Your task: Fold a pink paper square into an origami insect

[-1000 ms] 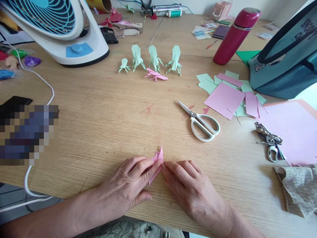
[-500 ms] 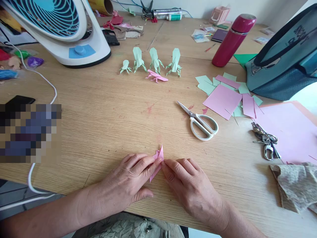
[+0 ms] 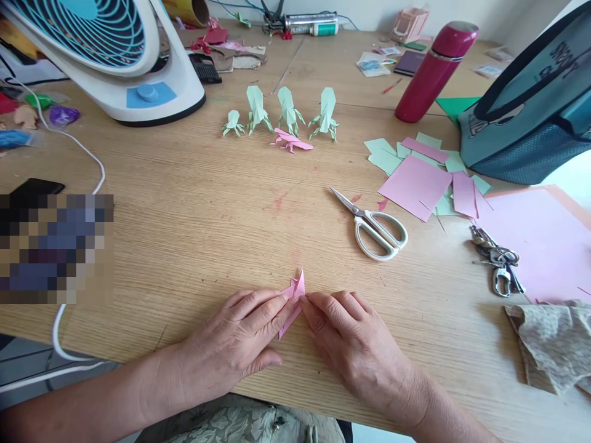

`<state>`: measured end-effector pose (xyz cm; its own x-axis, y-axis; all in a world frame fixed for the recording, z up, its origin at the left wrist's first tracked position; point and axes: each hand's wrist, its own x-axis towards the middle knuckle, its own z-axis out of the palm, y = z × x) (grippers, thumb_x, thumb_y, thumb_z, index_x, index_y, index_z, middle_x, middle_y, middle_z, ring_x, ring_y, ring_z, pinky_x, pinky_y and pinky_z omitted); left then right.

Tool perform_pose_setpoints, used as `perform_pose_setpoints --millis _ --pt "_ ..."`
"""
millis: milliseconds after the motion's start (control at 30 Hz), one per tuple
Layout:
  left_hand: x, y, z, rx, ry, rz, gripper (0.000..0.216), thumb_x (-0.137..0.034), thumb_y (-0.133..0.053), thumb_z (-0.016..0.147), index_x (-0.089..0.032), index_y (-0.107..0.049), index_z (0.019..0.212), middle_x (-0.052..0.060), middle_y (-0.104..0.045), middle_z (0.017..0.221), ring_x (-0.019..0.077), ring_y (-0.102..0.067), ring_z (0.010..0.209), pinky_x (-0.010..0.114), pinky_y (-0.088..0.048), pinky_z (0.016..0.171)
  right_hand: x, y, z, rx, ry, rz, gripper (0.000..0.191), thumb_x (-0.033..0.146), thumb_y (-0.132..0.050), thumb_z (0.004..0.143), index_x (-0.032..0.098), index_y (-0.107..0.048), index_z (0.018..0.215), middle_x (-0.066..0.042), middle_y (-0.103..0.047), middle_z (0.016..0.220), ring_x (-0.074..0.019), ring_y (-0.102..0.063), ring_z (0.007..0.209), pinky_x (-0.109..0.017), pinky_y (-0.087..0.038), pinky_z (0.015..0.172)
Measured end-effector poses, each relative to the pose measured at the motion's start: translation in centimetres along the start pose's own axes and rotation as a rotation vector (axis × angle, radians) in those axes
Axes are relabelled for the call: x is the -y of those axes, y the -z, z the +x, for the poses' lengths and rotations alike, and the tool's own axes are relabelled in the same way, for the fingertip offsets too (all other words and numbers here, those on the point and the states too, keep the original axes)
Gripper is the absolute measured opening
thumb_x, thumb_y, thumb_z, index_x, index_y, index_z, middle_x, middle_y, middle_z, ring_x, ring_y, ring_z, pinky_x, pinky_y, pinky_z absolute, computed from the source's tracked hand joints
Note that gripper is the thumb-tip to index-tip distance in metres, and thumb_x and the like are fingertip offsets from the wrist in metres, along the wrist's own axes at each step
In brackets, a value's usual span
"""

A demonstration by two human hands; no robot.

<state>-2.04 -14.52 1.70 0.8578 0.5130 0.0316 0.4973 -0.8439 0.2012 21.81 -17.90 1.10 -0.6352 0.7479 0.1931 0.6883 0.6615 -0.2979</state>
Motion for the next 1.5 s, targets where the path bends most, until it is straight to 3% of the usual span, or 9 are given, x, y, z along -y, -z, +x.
perform_pose_setpoints --millis 267,500,800,1033,1200,1500 --pt "-0.1 -0.1 -0.1 0.022 0.003 0.048 0.085 -0.049 -0.068 0.088 -0.008 -0.032 0.153 0.011 -0.051 0.146 0.0281 -0.047 0.127 0.040 -0.040 0.106 -0.3 -0.3 0.4 0.044 -0.057 -0.083 0.041 0.020 -0.051 0.098 0.013 -0.052 0.139 -0.013 -0.060 0.114 -0.0253 -0.051 0.090 -0.041 -0.054 0.076" --pt "0.0 0.0 -0.2 0.011 -0.011 0.080 0.081 -0.051 -0.067 0.089 -0.007 -0.038 0.150 0.010 -0.054 0.142 0.0275 -0.048 0.125 0.039 -0.040 0.103 -0.5 -0.1 1.3 0.035 -0.073 -0.131 0.032 0.028 -0.043 0.102 0.012 -0.062 0.123 -0.013 -0.058 0.103 -0.0245 -0.051 0.085 -0.039 -0.052 0.068" --pt "0.0 -0.1 -0.1 -0.012 -0.006 0.077 0.081 -0.051 -0.070 0.086 -0.007 -0.041 0.149 0.009 -0.058 0.138 0.0264 -0.049 0.122 0.038 -0.041 0.102 -0.8 -0.4 1.1 0.067 -0.127 -0.137 0.049 0.037 -0.041 0.102 0.011 -0.047 0.143 -0.013 -0.055 0.107 -0.0248 -0.050 0.087 -0.039 -0.053 0.071" --pt "0.0 0.0 -0.2 -0.007 -0.010 0.074 0.081 -0.051 -0.069 0.087 -0.008 -0.038 0.150 0.010 -0.056 0.139 0.0270 -0.048 0.125 0.040 -0.041 0.103 -0.8 -0.5 1.5 0.023 -0.112 -0.152 0.044 0.033 -0.044 0.101 0.008 -0.053 0.136 -0.013 -0.056 0.103 -0.0246 -0.050 0.084 -0.039 -0.054 0.069" --pt "0.0 0.4 0.1 -0.028 -0.019 0.028 0.081 -0.046 -0.075 0.083 -0.007 -0.042 0.146 0.010 -0.057 0.137 0.0262 -0.049 0.123 0.038 -0.042 0.102 -0.8 -0.6 1.7 -0.012 -0.141 -0.100 0.044 0.031 -0.045 0.101 0.006 -0.052 0.137 -0.014 -0.056 0.104 -0.0239 -0.052 0.086 -0.042 -0.055 0.074" --pt "0.0 0.4 0.1 -0.004 -0.028 0.057 0.079 -0.046 -0.069 0.089 -0.006 -0.037 0.150 0.012 -0.055 0.140 0.0285 -0.048 0.123 0.041 -0.042 0.100 -0.7 0.1 2.5 -0.010 -0.271 0.162 0.032 0.027 -0.048 0.102 0.018 -0.057 0.131 -0.008 -0.054 0.097 -0.0193 -0.057 0.084 -0.037 -0.052 0.075"
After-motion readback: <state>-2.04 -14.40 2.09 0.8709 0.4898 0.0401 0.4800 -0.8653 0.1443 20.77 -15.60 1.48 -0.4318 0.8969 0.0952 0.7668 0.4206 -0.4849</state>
